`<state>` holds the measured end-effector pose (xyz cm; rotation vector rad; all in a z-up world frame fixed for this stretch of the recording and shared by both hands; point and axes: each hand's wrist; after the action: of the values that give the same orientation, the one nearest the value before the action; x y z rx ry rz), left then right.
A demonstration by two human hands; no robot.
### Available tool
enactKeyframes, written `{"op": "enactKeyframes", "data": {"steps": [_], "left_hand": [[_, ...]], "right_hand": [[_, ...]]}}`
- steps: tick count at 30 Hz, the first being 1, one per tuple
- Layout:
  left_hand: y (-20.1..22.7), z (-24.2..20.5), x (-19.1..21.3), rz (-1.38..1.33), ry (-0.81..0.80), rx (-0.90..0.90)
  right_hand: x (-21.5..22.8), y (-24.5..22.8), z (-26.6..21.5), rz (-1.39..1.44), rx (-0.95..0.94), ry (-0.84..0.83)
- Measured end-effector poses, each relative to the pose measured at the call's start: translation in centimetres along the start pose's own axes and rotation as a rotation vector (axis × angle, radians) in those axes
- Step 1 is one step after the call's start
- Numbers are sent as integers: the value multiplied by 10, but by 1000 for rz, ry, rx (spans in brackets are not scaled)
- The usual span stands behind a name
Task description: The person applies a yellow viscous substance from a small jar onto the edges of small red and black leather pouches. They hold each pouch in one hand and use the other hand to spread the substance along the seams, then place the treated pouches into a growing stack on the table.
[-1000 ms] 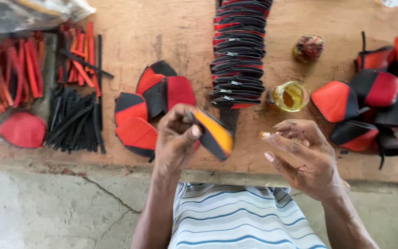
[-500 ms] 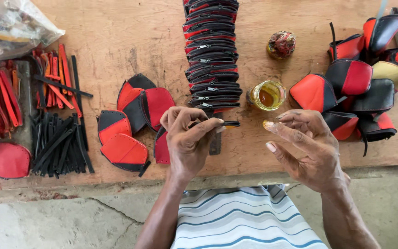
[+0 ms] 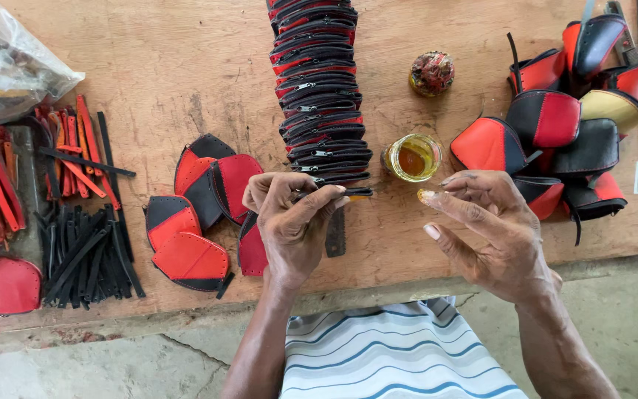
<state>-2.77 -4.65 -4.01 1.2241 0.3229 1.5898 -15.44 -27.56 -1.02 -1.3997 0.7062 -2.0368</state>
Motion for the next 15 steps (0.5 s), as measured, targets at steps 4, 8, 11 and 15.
{"op": "enactKeyframes", "data": {"steps": [4,8,11,15], "left_hand": [[-2,-1,-2,13,6,-2],[-3,-2,-2,17,8,-9],[-5,-1,-3,17,16,-5],[-6,-2,-4,2,9,13]], "right_hand": [[-2,2,0,12,13,-5],[-3,4,0,21,28,-12],[-3,4,-1,6,24,-16],[-4,4,-2,-12,25,-16]]}}
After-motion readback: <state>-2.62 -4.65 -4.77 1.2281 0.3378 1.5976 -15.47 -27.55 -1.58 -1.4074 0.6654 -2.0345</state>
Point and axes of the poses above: each hand's wrist, its own z-axis towards the middle knuckle, its own x-axis out of the back of the hand, y = z × x, and after that the axes turned 2 degrees about x, right-handed
